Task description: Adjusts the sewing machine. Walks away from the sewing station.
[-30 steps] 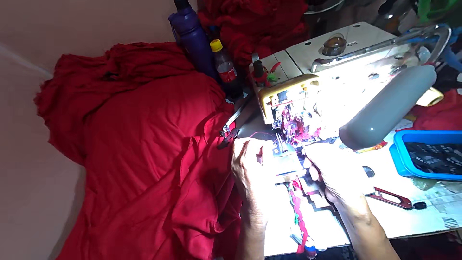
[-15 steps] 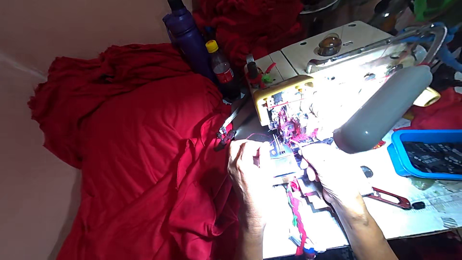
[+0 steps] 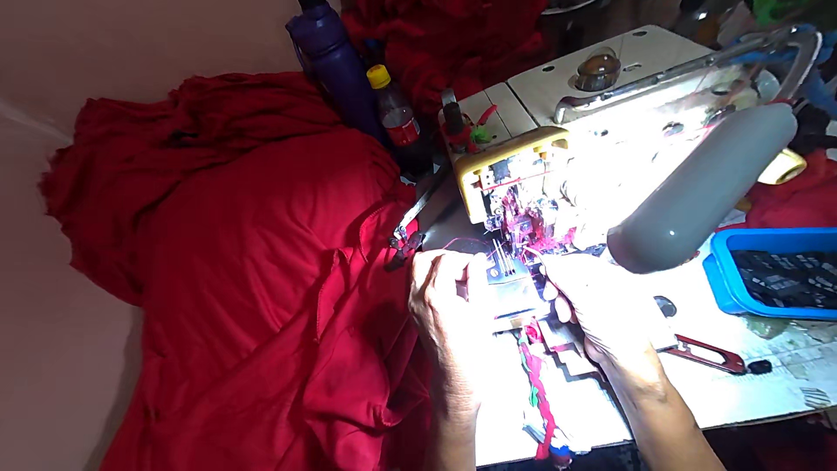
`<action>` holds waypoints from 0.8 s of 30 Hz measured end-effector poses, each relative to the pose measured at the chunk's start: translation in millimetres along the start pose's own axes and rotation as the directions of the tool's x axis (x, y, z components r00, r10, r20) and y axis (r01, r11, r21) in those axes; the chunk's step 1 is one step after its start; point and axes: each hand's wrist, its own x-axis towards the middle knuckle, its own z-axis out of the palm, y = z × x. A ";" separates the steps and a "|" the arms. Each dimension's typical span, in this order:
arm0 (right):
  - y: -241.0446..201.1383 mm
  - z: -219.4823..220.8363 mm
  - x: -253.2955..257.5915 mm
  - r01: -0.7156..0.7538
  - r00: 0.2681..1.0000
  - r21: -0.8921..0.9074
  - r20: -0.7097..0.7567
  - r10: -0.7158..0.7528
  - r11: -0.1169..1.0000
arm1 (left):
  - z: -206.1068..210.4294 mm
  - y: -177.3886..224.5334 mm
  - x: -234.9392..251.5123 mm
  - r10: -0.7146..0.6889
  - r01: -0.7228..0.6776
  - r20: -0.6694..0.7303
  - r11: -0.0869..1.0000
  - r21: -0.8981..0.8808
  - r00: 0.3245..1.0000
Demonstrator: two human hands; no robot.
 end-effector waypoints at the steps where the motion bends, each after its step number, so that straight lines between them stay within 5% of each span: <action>1: 0.0 -0.2 -0.1 0.003 1.000 -0.003 0.002 -0.003 1.000 | -0.3 0.0 -0.1 0.003 -0.003 -0.002 1.000 -0.011 1.000; 24: -0.6 0.1 0.0 0.047 0.999 -0.016 0.008 -0.047 0.999 | -0.4 -0.9 0.1 0.005 -0.005 0.002 1.000 0.002 1.000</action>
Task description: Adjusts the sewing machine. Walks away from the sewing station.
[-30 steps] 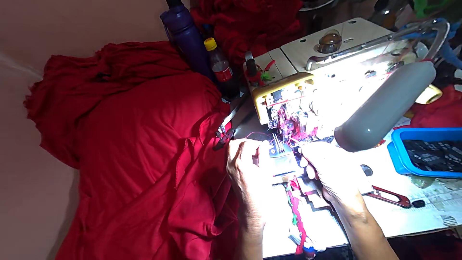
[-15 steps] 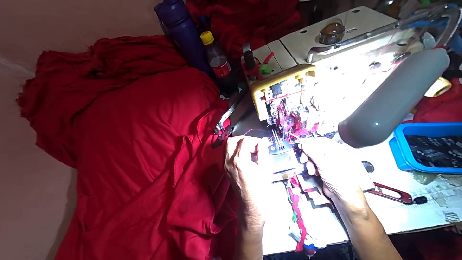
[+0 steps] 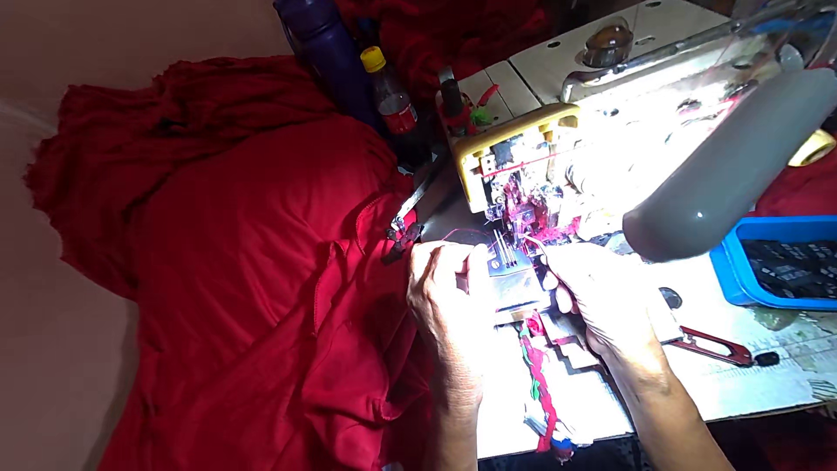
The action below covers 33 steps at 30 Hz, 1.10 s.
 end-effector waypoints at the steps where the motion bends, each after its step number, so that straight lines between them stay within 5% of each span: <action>1: 0.0 -0.1 -0.1 0.000 1.000 -0.001 -0.001 0.000 1.000 | 0.0 0.0 -0.2 -0.001 0.001 0.002 1.000 -0.005 1.000; 33: 2.1 -1.0 -1.9 0.036 0.999 -0.012 -0.021 -0.036 0.999 | 0.5 -0.4 -1.0 0.000 0.000 -0.014 1.000 -0.014 1.000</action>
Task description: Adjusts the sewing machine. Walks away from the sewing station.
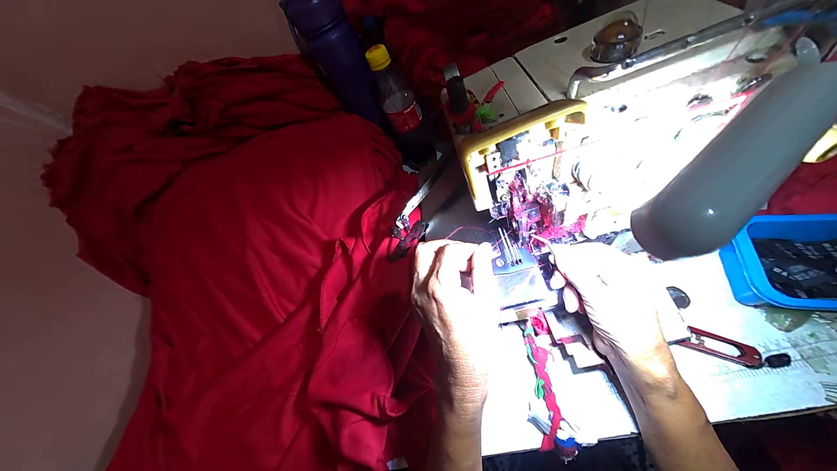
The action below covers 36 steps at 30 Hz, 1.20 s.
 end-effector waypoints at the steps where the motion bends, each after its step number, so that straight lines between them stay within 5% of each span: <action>1: 0.1 0.1 -0.1 0.001 1.000 0.005 -0.006 -0.001 1.000 | -0.1 0.2 -0.3 -0.004 0.004 0.001 1.000 -0.004 1.000; 28: 8.4 0.4 -0.5 0.160 0.987 -0.092 -0.016 -0.162 0.983 | 0.5 -0.5 0.1 0.012 -0.012 -0.008 1.000 0.009 1.000; 36: 12.4 2.7 -3.3 0.214 0.967 -0.296 -0.069 -0.244 0.931 | 0.0 0.4 0.0 -0.011 0.011 0.004 1.000 0.000 1.000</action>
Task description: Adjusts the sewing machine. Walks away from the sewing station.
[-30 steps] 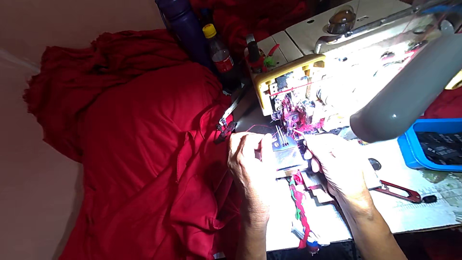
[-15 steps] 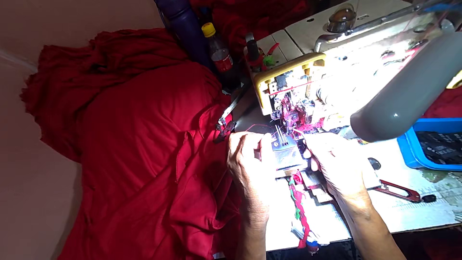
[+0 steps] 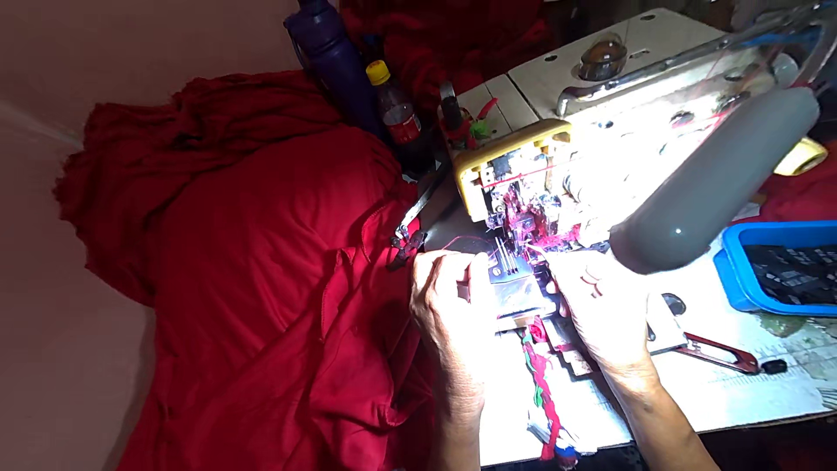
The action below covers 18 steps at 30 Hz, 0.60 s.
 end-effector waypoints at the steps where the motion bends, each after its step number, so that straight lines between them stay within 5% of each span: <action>1: 1.0 0.4 -0.4 0.012 1.000 -0.004 -0.007 -0.012 1.000 | -0.4 0.5 0.4 0.000 0.000 0.005 1.000 -0.003 1.000; 18: -10.0 1.5 -4.2 0.041 0.996 -0.041 -0.083 -0.044 0.998 | -9.6 6.5 6.8 -0.033 0.036 0.076 0.998 -0.044 0.997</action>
